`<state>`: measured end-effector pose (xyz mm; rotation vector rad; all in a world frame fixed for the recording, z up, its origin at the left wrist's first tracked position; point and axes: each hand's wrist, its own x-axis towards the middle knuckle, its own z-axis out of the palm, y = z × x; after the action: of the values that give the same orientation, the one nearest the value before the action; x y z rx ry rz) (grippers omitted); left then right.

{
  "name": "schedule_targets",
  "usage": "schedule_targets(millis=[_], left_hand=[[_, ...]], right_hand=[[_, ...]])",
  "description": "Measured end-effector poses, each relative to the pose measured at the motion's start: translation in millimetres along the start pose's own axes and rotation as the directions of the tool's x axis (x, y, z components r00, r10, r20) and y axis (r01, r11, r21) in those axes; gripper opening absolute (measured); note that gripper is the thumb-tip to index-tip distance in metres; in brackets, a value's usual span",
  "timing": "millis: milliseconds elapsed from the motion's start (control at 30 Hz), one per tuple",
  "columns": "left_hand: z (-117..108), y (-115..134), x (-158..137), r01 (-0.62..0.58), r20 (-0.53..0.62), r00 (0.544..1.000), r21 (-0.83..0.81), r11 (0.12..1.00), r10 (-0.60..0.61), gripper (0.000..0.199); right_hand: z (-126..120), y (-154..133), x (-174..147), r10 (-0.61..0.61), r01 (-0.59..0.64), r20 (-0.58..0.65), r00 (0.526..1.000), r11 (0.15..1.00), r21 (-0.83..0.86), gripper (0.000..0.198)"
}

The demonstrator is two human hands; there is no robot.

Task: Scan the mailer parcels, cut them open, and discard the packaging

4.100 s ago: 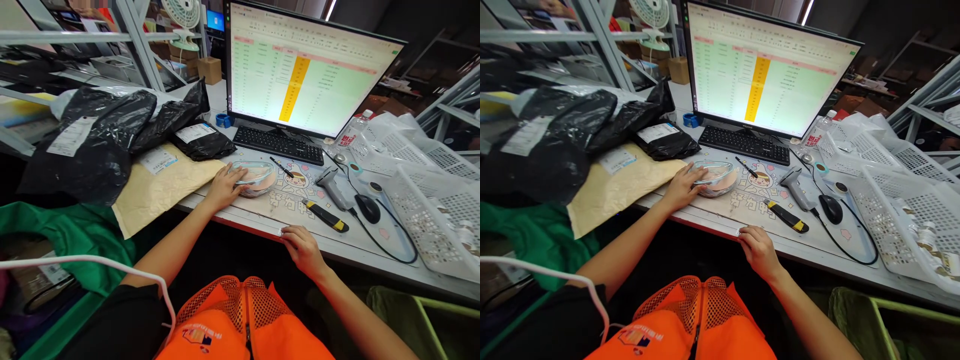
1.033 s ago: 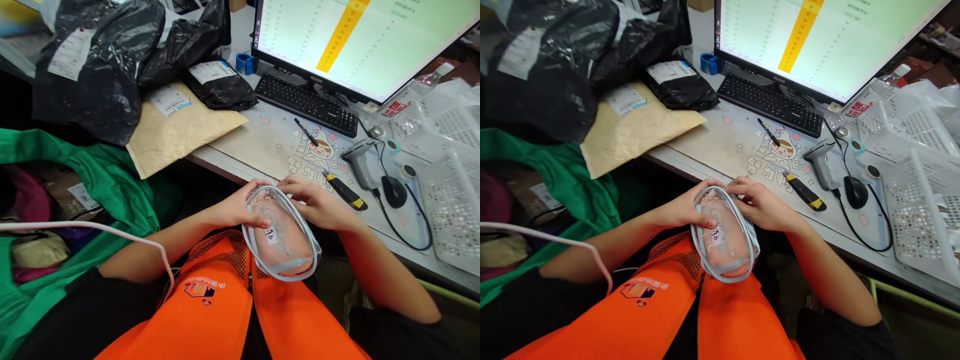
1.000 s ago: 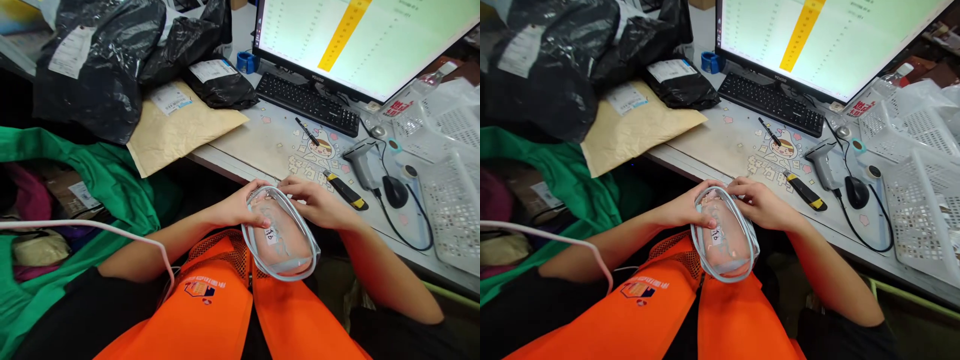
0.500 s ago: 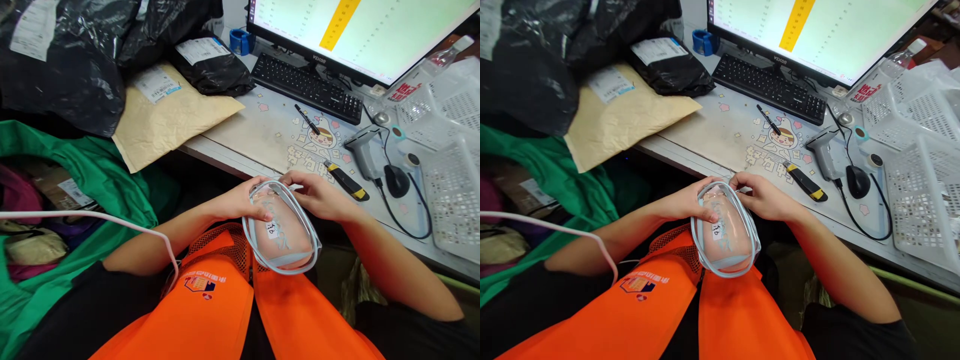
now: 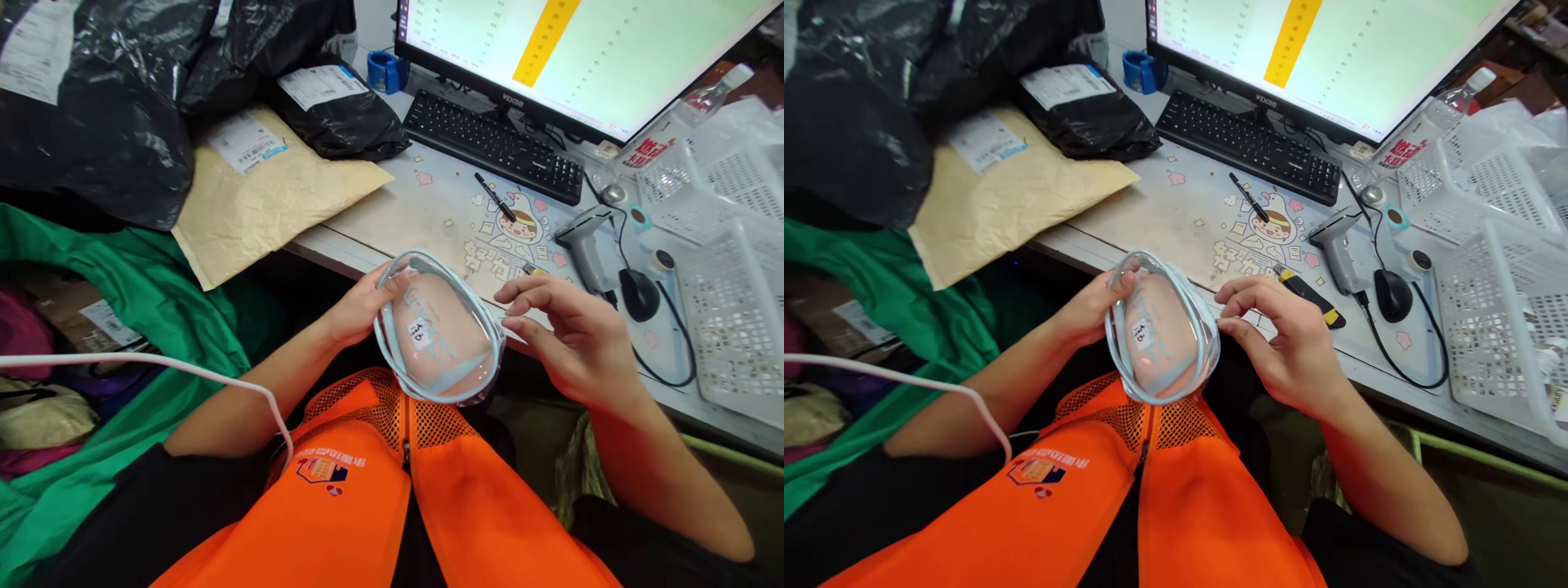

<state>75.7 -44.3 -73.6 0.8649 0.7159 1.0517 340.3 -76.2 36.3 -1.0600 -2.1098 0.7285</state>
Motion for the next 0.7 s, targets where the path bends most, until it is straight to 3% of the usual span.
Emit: schedule_targets(millis=[233, 333, 400, 467, 533, 633, 700], left_hand=[[-4.4, 1.0, 13.1, -0.027, -0.11, 0.994, -0.097, 0.995, 0.016, 0.058], [-4.4, 4.1, 30.2, -0.065, -0.175, 0.983, -0.008, 0.998, 0.063, 0.06], [-6.5, 11.4, 43.8, -0.164, -0.251, 0.946, 0.178, 0.97, 0.206, 0.063], [-6.8, 24.3, 52.8, -0.297, -0.244, 0.865, 0.457, 0.838, 0.439, 0.068], [-1.4, 40.3, 52.9, -0.399, -0.063, 0.806, 0.677, 0.618, 0.589, 0.075], [17.2, 58.6, 40.6, -0.517, 0.313, 0.804, 0.788, 0.334, 0.505, 0.075], [30.6, 62.0, 33.1, -0.553, 0.445, 0.799, 0.808, 0.203, 0.404, 0.069]], right_hand=[[12.8, -15.9, -20.6, 0.08, -0.068, -0.125, 0.989, 0.994, 0.091, 0.001], [26.3, -12.8, -17.0, 0.068, -0.048, -0.205, 0.976, 0.993, 0.105, 0.002], [35.1, -1.2, -6.2, 0.093, -0.046, -0.298, 0.95, 0.986, 0.159, 0.008], [42.5, 16.7, 10.2, 0.142, -0.053, -0.399, 0.906, 0.973, 0.225, 0.016], [48.3, 35.6, 28.0, 0.19, -0.071, -0.486, 0.853, 0.965, 0.253, 0.023], [54.6, 53.8, 48.6, 0.219, -0.102, -0.564, 0.796, 0.968, 0.231, 0.029], [58.0, 56.7, 55.5, 0.218, -0.109, -0.578, 0.786, 0.97, 0.217, 0.03]])
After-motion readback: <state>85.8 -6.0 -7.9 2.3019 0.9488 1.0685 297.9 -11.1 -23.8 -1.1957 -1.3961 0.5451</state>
